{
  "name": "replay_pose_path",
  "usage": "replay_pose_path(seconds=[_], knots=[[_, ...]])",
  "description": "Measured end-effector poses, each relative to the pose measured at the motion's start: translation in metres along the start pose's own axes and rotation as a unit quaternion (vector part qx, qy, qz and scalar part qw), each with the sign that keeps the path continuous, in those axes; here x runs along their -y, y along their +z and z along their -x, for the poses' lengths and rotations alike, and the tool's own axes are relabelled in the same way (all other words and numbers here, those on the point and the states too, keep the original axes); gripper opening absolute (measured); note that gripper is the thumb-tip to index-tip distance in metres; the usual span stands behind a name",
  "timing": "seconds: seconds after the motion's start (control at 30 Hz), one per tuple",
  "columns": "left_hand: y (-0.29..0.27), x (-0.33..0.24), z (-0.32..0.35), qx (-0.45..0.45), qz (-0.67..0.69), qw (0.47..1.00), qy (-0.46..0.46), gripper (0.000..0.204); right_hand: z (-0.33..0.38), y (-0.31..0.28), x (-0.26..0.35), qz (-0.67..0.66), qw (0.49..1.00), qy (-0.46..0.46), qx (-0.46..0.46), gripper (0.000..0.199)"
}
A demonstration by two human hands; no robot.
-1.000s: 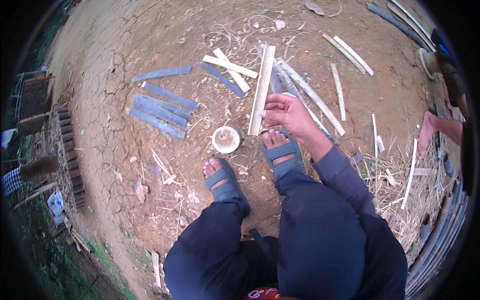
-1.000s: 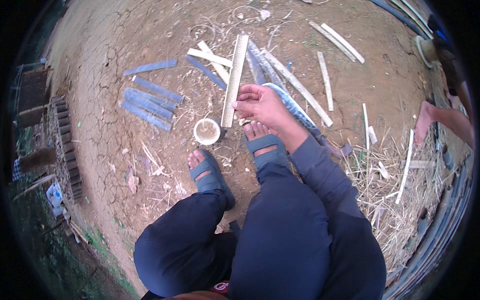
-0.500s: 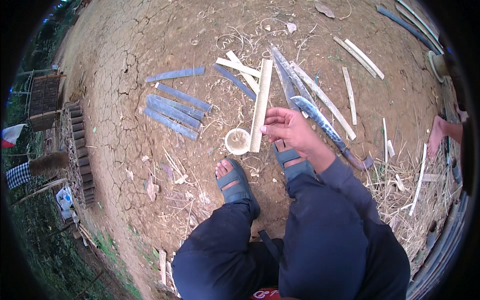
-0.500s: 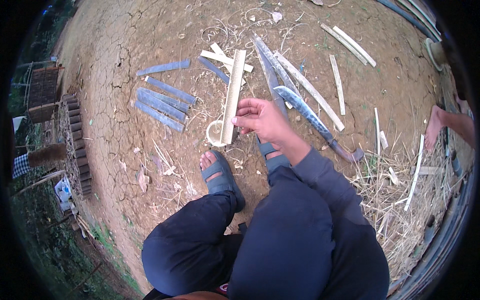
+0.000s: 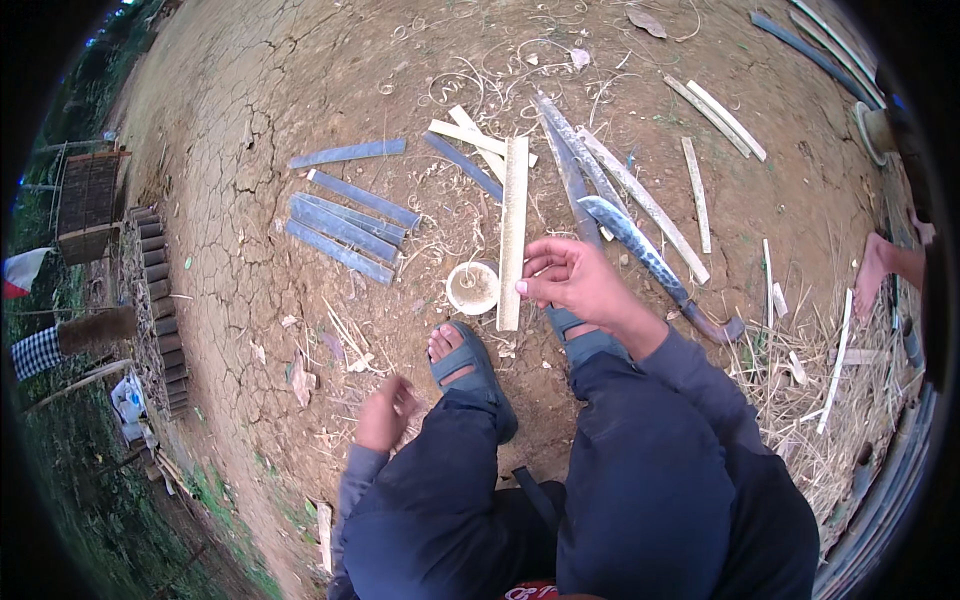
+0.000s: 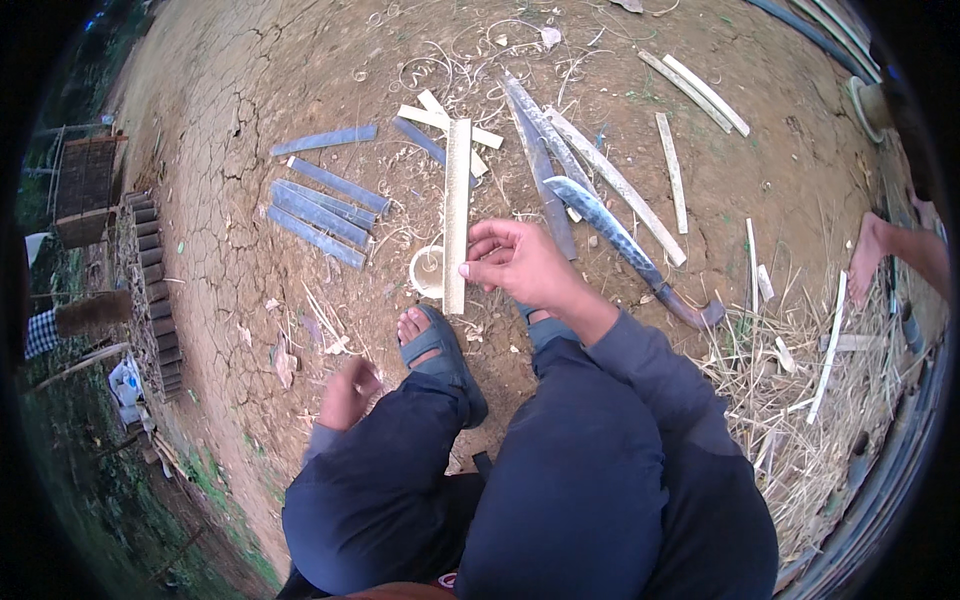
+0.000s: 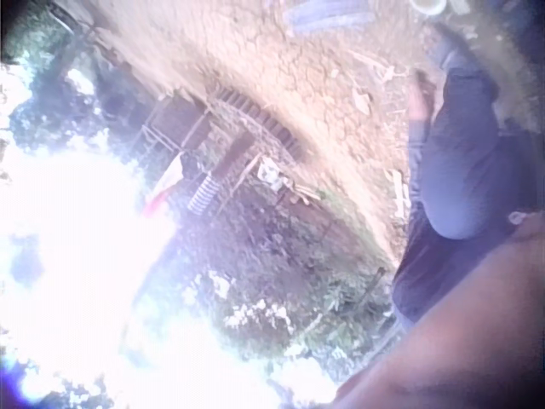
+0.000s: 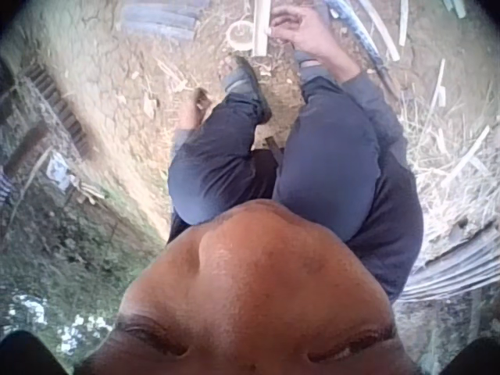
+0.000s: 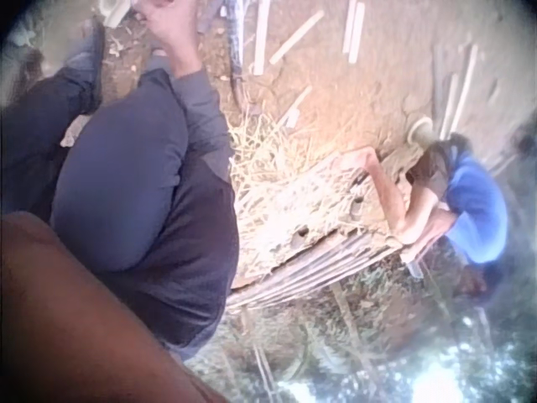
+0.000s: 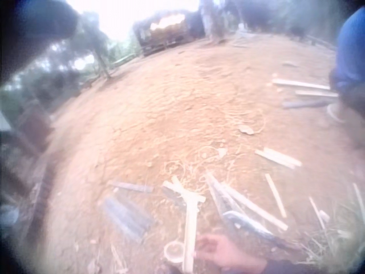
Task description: The person sits on the ground and uses a large knife to shave thin strips of bamboo. They hold the bamboo piece in their left hand and repeatedly scrape the blade along its length to remove the outer layer, creating fine shavings.
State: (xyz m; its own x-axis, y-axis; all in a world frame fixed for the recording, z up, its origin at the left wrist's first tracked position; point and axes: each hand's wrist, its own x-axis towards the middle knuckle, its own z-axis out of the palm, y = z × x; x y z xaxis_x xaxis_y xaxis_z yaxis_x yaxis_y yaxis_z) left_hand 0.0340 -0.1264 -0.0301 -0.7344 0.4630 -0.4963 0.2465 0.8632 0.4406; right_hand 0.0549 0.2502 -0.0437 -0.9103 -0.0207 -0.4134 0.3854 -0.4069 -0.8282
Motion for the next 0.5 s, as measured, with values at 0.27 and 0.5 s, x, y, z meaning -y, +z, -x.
replay_pose_path(seconds=[0.27,0.5], knots=[[-0.044,-0.185,-0.116,0.193,0.446,0.874,0.013,0.033,0.003,0.012,0.017,-0.002,0.996,-0.084,0.025,0.043],[-0.031,-0.168,-0.119,0.184,0.639,0.742,-0.081,0.031,0.022,-0.058,0.002,0.428,0.861,-0.136,-0.240,0.042]])
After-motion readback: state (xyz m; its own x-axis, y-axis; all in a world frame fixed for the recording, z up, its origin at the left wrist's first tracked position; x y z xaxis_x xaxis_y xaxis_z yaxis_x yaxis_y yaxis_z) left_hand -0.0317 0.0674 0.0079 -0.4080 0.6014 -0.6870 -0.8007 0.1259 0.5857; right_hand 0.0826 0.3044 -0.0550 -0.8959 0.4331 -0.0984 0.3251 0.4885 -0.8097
